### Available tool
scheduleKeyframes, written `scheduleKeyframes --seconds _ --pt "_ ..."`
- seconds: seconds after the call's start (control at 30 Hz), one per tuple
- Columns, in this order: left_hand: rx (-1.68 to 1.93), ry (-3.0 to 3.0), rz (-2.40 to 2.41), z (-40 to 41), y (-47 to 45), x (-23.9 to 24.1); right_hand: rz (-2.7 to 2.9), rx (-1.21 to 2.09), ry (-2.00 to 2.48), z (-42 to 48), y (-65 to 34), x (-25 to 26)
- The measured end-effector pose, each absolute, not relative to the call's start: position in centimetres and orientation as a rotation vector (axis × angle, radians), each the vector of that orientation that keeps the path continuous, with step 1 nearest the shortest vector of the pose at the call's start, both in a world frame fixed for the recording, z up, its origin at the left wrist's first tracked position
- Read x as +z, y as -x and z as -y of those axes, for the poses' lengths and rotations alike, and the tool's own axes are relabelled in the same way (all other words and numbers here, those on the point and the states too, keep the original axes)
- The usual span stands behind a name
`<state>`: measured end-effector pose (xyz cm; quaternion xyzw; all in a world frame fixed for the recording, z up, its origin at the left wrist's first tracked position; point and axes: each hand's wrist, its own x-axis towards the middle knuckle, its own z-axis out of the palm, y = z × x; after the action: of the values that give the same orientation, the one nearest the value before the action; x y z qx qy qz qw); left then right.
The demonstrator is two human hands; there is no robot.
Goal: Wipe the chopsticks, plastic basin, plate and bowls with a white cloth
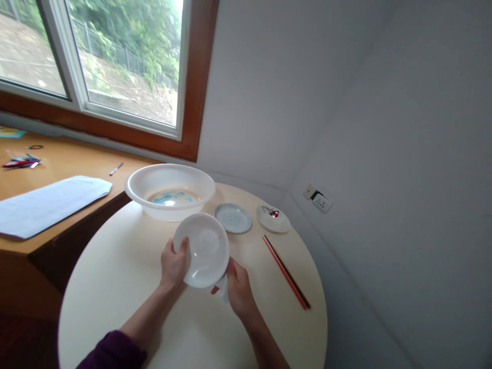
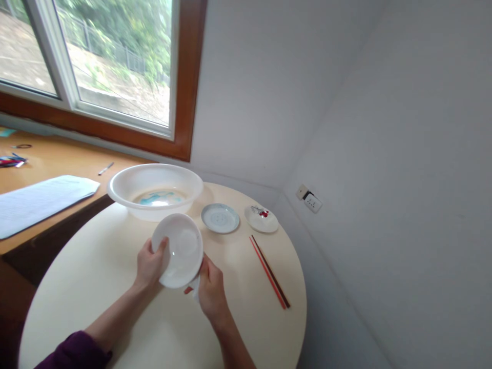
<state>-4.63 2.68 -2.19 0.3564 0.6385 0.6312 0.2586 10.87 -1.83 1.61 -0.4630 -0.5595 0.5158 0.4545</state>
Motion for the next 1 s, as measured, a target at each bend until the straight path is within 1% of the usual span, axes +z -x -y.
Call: scheduleKeyframes --seconds 0.17,0.37,0.5,0.67,0.8,1.0 --pt "1.716 -0.977 -1.741 -2.6 4.6 -1.7 1.531 1.17 1.208 2.6 -11.1 2.1" --pt "1.776 -1.05 -1.669 -1.9 3.9 -1.0 1.432 1.272 1.334 0.8 -11.7 0.0" --pt "1.809 -1.11 -1.584 -1.6 3.9 -1.3 1.291 1.307 1.245 0.1 -12.1 -1.9" --pt "1.816 -1.123 -1.323 -1.5 3.7 -1.7 1.045 1.372 1.083 -1.2 -11.9 -3.5" --pt "1.81 -1.16 -1.183 -1.4 3.5 -1.4 0.816 1.284 1.013 -4.5 -11.5 -3.3" --pt "1.782 -1.169 -1.205 -1.4 3.3 -1.3 0.655 1.1 1.063 -10.1 -11.0 -2.9"
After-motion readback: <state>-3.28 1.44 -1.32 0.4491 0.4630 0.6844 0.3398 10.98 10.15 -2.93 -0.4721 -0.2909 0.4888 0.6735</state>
